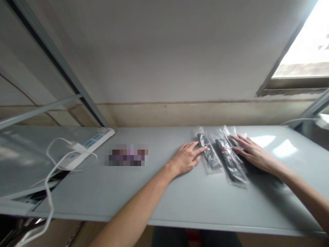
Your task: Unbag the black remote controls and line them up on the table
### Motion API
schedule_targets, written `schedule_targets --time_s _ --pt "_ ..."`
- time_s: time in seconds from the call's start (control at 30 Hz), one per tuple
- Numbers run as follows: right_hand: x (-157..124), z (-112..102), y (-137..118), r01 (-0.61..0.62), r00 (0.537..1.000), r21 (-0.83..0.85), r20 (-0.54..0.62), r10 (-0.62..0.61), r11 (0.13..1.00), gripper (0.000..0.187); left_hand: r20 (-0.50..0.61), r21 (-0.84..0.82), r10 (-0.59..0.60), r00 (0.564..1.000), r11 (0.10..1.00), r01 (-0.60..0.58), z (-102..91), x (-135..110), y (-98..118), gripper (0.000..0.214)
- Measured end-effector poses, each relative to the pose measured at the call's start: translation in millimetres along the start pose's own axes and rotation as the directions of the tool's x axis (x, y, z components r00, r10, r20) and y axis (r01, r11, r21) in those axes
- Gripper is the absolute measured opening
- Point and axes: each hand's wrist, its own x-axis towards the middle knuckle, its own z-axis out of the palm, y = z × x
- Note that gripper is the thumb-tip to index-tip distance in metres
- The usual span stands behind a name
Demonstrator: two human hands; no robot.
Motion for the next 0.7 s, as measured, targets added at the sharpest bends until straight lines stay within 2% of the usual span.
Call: schedule_targets --time_s 0.1,0.2,0.33,0.53,0.63,0.7 --pt "-7.4 19.4 -12.3 0.034 0.999 -0.108 -0.033 -0.038 0.994 0.062 0.008 -0.019 0.05 0.999 0.999 -0.05 -0.1 -0.4 1.6 0.05" --pt "-3.3 32.5 -24.7 0.052 0.996 -0.129 -0.066 -0.061 0.99 0.06 -0.041 -0.06 0.092 0.995 0.994 -0.094 -1.3 0.3 1.9 0.046" --pt "8.5 38.4 -37.6 0.053 0.994 -0.087 -0.09 -0.061 0.995 0.058 -0.122 -0.11 0.1 0.988 0.987 -0.113 -4.4 2.5 0.7 0.027" --pt "24.8 47.7 -71.5 0.126 0.986 0.035 -0.115 -0.122 0.991 0.057 -0.217 -0.162 0.02 0.976 0.985 -0.056 -4.8 4.1 -1.0 0.037" --pt "27.6 49.7 -84.0 0.107 0.988 0.051 -0.115 -0.101 0.993 0.056 -0.158 -0.117 0.031 0.987 0.992 -0.05 -3.4 4.0 -1.8 0.041" --pt "26.0 45.8 -81.2 0.076 0.987 0.039 -0.146 -0.07 0.996 0.055 -0.086 -0.098 0.057 0.995 0.993 -0.065 -3.3 3.6 -2.2 0.043"
